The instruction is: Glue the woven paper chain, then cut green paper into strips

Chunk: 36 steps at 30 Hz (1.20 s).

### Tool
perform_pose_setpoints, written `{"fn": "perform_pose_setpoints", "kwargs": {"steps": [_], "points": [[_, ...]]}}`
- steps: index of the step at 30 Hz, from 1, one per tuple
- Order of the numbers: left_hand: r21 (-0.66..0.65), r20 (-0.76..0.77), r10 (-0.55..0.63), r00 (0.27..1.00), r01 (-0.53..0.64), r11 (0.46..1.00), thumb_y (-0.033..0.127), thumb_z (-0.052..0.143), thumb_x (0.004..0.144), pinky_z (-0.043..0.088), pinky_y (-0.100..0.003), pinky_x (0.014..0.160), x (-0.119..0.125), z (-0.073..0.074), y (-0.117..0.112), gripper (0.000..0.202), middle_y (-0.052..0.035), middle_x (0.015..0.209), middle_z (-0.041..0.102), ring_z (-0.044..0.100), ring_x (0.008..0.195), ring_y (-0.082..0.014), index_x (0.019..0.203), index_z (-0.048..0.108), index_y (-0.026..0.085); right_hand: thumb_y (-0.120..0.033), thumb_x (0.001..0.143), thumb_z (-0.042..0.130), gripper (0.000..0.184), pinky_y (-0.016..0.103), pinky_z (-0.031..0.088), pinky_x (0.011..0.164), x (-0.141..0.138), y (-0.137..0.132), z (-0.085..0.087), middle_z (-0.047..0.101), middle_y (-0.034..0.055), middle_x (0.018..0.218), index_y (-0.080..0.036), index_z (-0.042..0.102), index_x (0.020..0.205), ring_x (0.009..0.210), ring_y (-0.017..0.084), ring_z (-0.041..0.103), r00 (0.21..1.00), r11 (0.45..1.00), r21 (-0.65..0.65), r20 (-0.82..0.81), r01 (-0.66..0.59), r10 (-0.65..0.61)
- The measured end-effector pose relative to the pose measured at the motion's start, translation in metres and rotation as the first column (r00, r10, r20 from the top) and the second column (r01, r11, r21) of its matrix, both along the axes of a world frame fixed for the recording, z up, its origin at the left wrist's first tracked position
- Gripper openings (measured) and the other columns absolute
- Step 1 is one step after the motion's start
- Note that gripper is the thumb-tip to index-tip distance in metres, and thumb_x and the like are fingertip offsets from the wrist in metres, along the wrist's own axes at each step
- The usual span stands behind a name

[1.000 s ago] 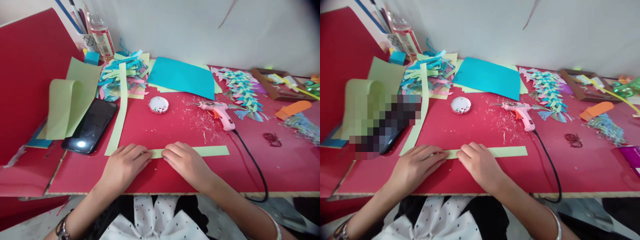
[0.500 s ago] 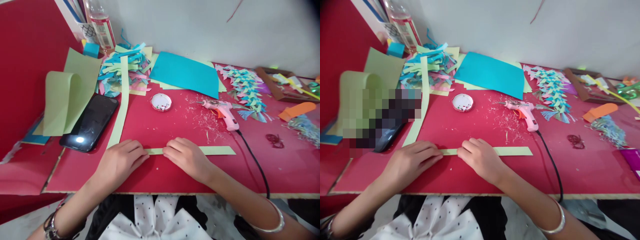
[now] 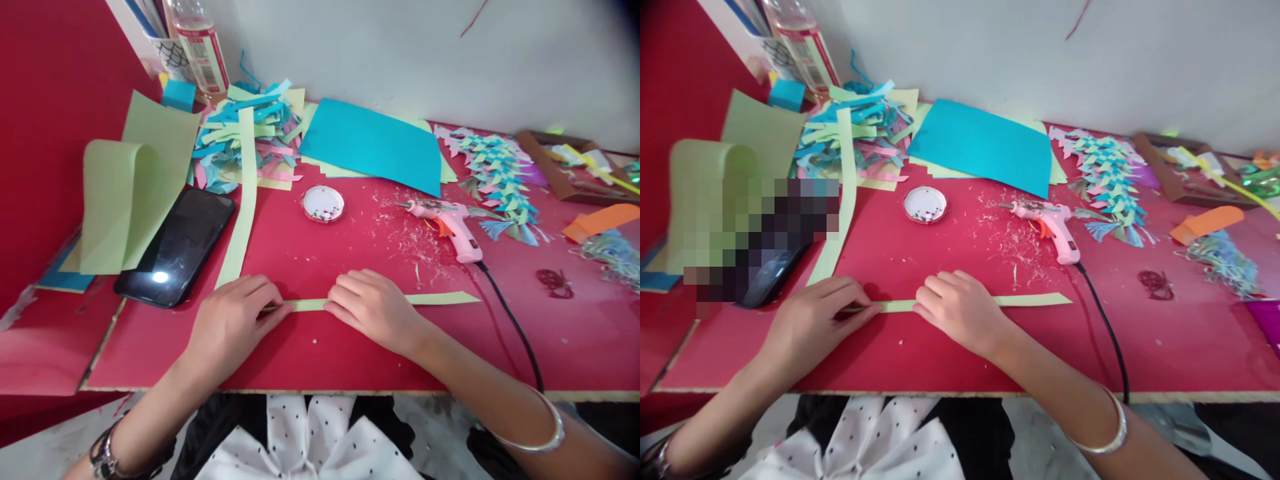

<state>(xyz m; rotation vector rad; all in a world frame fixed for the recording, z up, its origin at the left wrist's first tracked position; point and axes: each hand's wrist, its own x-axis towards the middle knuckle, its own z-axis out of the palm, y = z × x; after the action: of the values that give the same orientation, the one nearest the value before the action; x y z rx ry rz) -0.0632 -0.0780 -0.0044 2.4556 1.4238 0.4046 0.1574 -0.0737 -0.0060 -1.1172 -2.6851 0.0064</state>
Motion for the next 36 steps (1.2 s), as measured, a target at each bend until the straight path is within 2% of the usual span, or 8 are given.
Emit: {"fn": "perform_pose_setpoints", "kwargs": {"steps": [8, 21, 30, 33, 36], "points": [[0.049, -0.019, 0.014, 1.0, -0.013, 0.999, 0.034, 0.046, 0.084, 0.034, -0.024, 0.056, -0.0001, -0.0013, -0.0009, 0.024, 0.0001, 0.067, 0.055, 0.05, 0.062, -0.0134, 0.067, 0.053, 0.017, -0.025, 0.086, 0.045, 0.019, 0.027, 0.029, 0.06, 0.0003, 0.0039, -0.001, 0.053, -0.0001, 0.066, -0.017, 0.052, 0.07, 0.062, 0.013, 0.045, 0.999, 1.0, 0.025, 0.04, -0.013, 0.012], [0.042, -0.076, 0.071, 0.995, -0.068, 0.997, 0.036, 0.044, 0.085, 0.034, -0.024, 0.056, -0.0049, 0.0011, -0.0037, 0.027, -0.0008, 0.068, 0.057, 0.051, 0.061, -0.0137, 0.069, 0.054, 0.018, -0.024, 0.087, 0.043, 0.021, 0.027, 0.027, 0.059, -0.0001, 0.0048, -0.001, 0.052, 0.0005, 0.065, -0.017, 0.051, 0.068, 0.061, 0.013, 0.045, 0.997, 0.999, 0.047, 0.069, -0.023, 0.02], [0.104, -0.207, 0.023, 0.978, -0.001, 0.995, 0.03, 0.036, 0.089, 0.036, -0.026, 0.055, -0.0022, -0.0003, -0.0038, 0.026, -0.0018, 0.069, 0.056, 0.051, 0.058, -0.0147, 0.074, 0.052, 0.017, -0.024, 0.087, 0.043, 0.02, 0.027, 0.026, 0.059, 0.0006, 0.0032, -0.0004, 0.052, 0.0004, 0.067, -0.017, 0.051, 0.07, 0.063, 0.013, 0.045, 0.997, 0.999, 0.035, 0.078, -0.019, 0.017], [0.073, -0.204, 0.025, 0.979, -0.01, 0.997, 0.028, 0.034, 0.09, 0.039, -0.027, 0.059, -0.0057, -0.0015, -0.0028, 0.022, -0.0043, 0.081, 0.057, 0.054, 0.065, -0.0168, 0.089, 0.053, 0.016, -0.024, 0.087, 0.042, 0.019, 0.027, 0.026, 0.059, 0.0006, 0.0032, -0.0008, 0.052, 0.0005, 0.067, -0.017, 0.05, 0.07, 0.063, 0.013, 0.045, 0.997, 0.999, 0.034, 0.073, -0.015, 0.012], [0.153, -0.254, 0.056, 0.966, -0.017, 0.988, 0.022, 0.033, 0.089, 0.042, -0.031, 0.064, -0.0073, 0.0018, -0.0046, 0.029, -0.0087, 0.094, 0.056, 0.055, 0.076, -0.0212, 0.113, 0.046, 0.014, -0.023, 0.087, 0.042, 0.019, 0.027, 0.025, 0.059, 0.0006, 0.0036, -0.0017, 0.053, 0.001, 0.069, -0.017, 0.05, 0.071, 0.065, 0.014, 0.046, 0.998, 0.999, 0.042, 0.063, -0.021, 0.018]]}}
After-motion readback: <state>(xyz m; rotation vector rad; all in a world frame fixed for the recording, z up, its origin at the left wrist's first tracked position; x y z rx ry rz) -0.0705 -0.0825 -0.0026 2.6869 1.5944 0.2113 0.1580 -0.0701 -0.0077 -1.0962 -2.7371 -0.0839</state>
